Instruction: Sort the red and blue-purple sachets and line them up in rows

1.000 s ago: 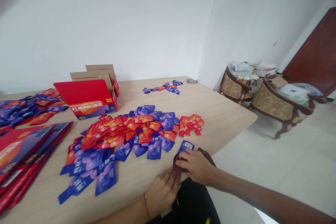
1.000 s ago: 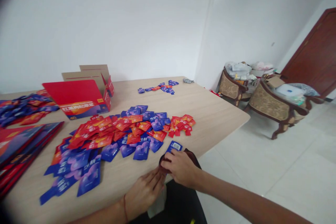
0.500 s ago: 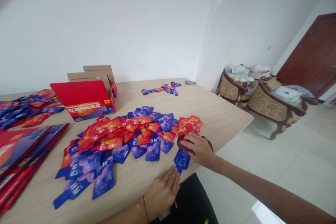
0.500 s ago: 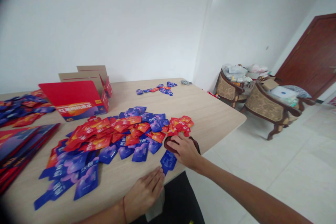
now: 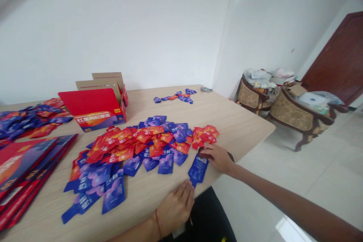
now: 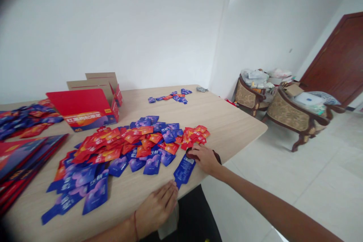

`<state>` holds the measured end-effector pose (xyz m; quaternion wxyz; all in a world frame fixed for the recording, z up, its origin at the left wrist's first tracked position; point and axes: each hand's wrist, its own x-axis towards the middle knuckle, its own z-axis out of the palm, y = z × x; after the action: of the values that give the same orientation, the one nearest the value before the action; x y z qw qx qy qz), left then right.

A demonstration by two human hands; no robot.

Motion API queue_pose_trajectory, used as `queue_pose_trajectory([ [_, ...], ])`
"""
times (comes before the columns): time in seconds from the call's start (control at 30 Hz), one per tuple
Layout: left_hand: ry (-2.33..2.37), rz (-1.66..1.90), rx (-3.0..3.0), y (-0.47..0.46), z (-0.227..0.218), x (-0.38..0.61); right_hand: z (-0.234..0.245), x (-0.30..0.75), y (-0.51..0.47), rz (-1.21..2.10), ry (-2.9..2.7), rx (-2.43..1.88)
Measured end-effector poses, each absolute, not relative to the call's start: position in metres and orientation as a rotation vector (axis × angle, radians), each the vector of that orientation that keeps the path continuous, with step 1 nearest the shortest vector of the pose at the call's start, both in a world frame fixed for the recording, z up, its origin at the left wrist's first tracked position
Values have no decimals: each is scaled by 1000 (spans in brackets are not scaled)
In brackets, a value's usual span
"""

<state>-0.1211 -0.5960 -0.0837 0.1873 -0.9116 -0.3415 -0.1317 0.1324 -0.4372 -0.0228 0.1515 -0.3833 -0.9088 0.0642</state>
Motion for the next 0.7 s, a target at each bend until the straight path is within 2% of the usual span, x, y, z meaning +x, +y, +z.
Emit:
queue_pose_trajectory([
  [0.23,-930,-354,-2629,-608,-64,-120,-8,150,-432,323,-2256,-1112],
  [0.33,-945,-503,-2637,-613,-50,-121,-1,160,-437,327,-2208,-1110],
  [0.43,-1261,-953,-2658,-610,-28,-127,6,169,-445,327,-2164,-1114],
  [0.57,-2064,-1729,-2488,-597,-9,-138,15,173,-456,292,-2099,-1086],
  [0.7,-2541,-2019,-2462,-584,-24,-146,16,170,-459,270,-2114,-1048],
])
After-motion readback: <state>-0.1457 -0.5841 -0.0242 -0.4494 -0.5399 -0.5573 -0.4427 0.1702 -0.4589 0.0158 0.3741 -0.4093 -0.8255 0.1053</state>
